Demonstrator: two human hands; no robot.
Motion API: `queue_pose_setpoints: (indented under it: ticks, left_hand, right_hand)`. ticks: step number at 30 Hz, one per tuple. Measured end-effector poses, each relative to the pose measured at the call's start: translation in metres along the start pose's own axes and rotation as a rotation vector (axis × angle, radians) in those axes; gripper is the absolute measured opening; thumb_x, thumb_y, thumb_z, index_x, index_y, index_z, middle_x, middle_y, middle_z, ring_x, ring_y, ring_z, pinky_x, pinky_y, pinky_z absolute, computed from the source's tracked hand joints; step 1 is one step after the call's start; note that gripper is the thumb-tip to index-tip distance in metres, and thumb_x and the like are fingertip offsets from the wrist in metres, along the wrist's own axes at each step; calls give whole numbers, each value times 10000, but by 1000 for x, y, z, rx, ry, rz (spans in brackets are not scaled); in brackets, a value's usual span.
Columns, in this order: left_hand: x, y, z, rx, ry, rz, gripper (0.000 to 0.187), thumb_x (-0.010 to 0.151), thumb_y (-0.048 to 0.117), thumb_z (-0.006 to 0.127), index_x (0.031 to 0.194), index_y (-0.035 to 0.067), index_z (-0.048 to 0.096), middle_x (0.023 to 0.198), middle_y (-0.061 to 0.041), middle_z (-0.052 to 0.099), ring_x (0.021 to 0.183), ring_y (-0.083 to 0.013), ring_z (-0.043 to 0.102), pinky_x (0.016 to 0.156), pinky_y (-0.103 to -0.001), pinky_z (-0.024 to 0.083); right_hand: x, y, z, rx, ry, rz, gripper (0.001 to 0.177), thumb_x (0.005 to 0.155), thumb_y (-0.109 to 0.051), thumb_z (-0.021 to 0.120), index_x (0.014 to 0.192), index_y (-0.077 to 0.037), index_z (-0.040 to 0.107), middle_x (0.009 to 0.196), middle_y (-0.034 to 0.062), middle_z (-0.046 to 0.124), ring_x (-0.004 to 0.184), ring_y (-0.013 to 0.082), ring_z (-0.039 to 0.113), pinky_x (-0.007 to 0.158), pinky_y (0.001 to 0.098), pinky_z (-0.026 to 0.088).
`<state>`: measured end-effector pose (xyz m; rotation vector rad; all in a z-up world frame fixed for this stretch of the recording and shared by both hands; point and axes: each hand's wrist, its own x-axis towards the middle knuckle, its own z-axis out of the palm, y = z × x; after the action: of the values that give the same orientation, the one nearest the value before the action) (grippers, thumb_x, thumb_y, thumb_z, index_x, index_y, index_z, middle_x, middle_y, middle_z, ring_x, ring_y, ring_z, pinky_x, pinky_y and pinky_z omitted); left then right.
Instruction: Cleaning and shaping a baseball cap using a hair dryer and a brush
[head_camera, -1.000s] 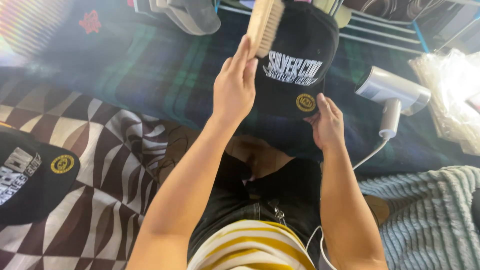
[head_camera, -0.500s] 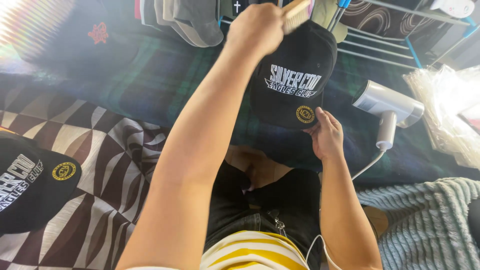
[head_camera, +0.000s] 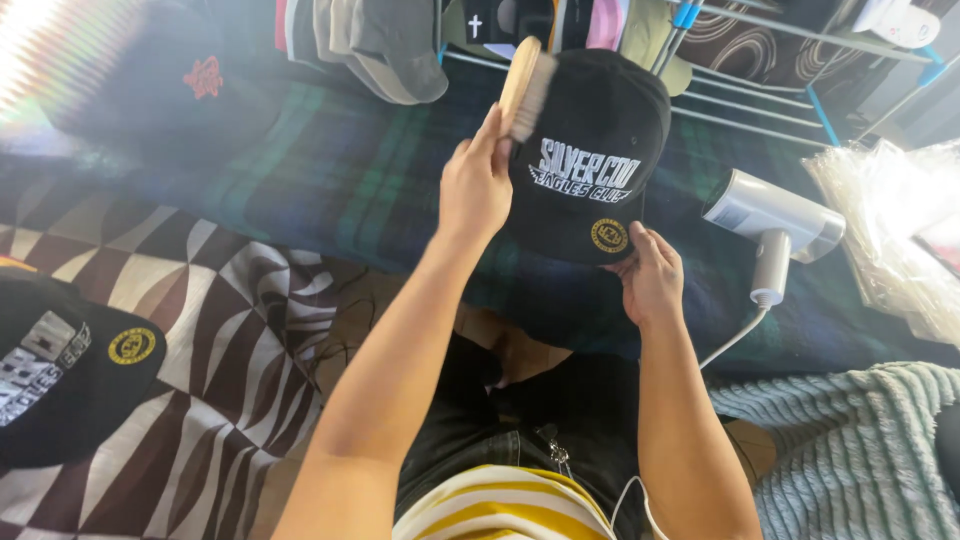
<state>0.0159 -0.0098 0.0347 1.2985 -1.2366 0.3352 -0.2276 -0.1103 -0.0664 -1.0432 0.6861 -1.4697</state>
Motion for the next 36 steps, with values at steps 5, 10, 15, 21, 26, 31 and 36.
queue_pose_setpoints:
  ticks: [5, 10, 15, 21, 26, 31, 36]
  left_hand:
    - [-16, -29, 0, -12, -414, -752, 484, 1019, 320, 486, 1467, 144, 536, 1303, -234, 670, 1269, -404, 600, 1061, -533, 491]
    - [-12, 13, -7, -74, -149, -454, 433, 1041, 212, 501, 1454, 83, 516, 1278, -269, 669, 1184, -449, 640, 996, -534, 534]
    - [-8, -55, 10, 355, -612, -759, 388, 947, 529, 496, 1324, 550, 583, 1202, 23, 718, 1148, -245, 682, 939, -470, 574]
    - [65, 64, -9, 209, -216, 110, 300, 1027, 296, 501, 1313, 344, 575, 934, -88, 661, 820, -408, 726, 650, -527, 619]
    - [104, 2, -2, 222, -548, -422, 419, 835, 122, 399, 1095, 127, 727, 1052, -201, 730, 1034, -476, 638, 864, -545, 501]
    - [45, -27, -29, 306, -414, -535, 547, 908, 439, 584, 1297, 54, 601, 1119, -253, 704, 1134, -426, 664, 968, -536, 528]
    - [-31, 76, -29, -794, 75, -649, 347, 917, 85, 738, 1209, 17, 562, 848, -44, 603, 726, -124, 603, 638, -203, 496]
  right_hand:
    - [-7, -11, 10, 18, 15, -35, 207, 1014, -135, 671, 839, -25, 688, 554, 228, 600, 444, 290, 669, 507, 342, 635]
    - [-8, -4, 7, 3, 33, -4, 223, 1002, -156, 691, 832, -15, 662, 638, 223, 644, 494, 302, 703, 485, 366, 628]
    - [-9, -16, 19, -28, 43, -44, 200, 1013, -169, 653, 858, -46, 682, 500, 201, 565, 419, 271, 662, 407, 273, 570]
    - [6, 3, -4, 13, -7, -44, 241, 1020, -153, 669, 843, 10, 652, 785, 297, 690, 565, 355, 730, 479, 394, 625]
    - [-13, -31, 15, -95, -42, 119, 241, 1003, -226, 648, 927, 2, 654, 833, 124, 689, 610, 174, 654, 522, 270, 594]
    - [21, 11, -17, -87, 185, -105, 207, 988, -183, 702, 859, -30, 650, 719, 177, 669, 537, 229, 669, 437, 320, 543]
    - [-69, -78, 52, -434, 129, -340, 121, 976, -157, 694, 991, -37, 699, 850, 118, 594, 568, 159, 627, 424, 252, 502]
